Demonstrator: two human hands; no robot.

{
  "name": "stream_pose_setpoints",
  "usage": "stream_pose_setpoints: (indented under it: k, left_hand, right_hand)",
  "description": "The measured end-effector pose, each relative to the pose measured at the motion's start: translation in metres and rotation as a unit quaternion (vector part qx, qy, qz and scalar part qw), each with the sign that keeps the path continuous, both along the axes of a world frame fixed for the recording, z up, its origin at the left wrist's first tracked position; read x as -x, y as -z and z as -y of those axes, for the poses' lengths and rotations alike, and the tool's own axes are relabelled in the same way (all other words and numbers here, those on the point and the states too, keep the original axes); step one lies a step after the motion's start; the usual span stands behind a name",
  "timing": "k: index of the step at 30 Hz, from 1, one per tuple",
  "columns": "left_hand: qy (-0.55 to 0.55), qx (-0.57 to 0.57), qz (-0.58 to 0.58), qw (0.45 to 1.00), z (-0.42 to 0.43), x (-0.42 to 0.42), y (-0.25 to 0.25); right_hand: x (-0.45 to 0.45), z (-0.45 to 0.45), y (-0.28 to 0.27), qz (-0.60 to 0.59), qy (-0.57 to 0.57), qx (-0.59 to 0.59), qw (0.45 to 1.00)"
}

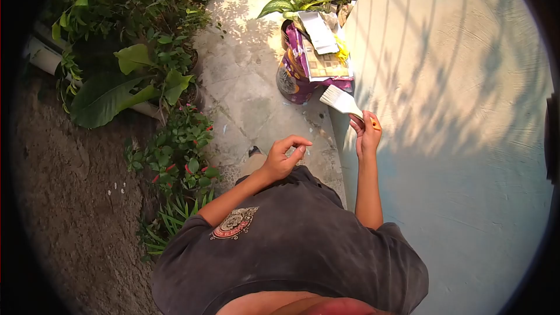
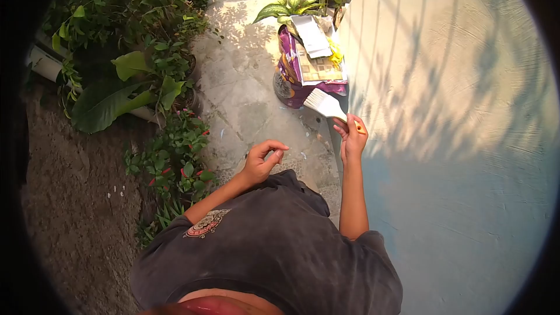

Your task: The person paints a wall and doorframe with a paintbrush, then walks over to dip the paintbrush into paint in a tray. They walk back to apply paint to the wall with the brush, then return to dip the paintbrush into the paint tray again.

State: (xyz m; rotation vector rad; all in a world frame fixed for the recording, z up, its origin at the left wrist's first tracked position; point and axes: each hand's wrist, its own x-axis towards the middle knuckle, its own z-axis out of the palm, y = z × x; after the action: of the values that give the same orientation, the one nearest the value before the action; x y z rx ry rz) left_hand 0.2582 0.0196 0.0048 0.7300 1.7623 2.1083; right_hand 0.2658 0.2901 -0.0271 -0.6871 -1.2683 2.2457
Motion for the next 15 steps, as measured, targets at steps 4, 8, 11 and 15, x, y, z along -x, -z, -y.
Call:
stream_pose_setpoints:
  k: [4, 8, 11, 15]
  left_hand:
    - [0.026, 0.009, -0.011, 1.000, 0.004, 0.054, 0.005]
    - [0.060, 0.008, -0.037, 0.998, 0.015, 0.120, 0.006]
    - [0.068, 0.020, -0.048, 0.996, 0.023, 0.163, 0.005]
    - [0.077, 0.015, -0.028, 0.996, 0.028, 0.200, 0.014]
  right_hand:
    - [0.048, -0.003, 0.010, 0.006, 0.027, 0.005, 1.000]
    - [0.092, 0.003, 0.008, -0.002, 0.069, 0.005, 0.998]
    - [0.124, 0.011, 0.014, 0.011, 0.084, 0.000, 0.996]
    - [0.157, 0.023, 0.020, 0.019, 0.106, -0.009, 0.994]
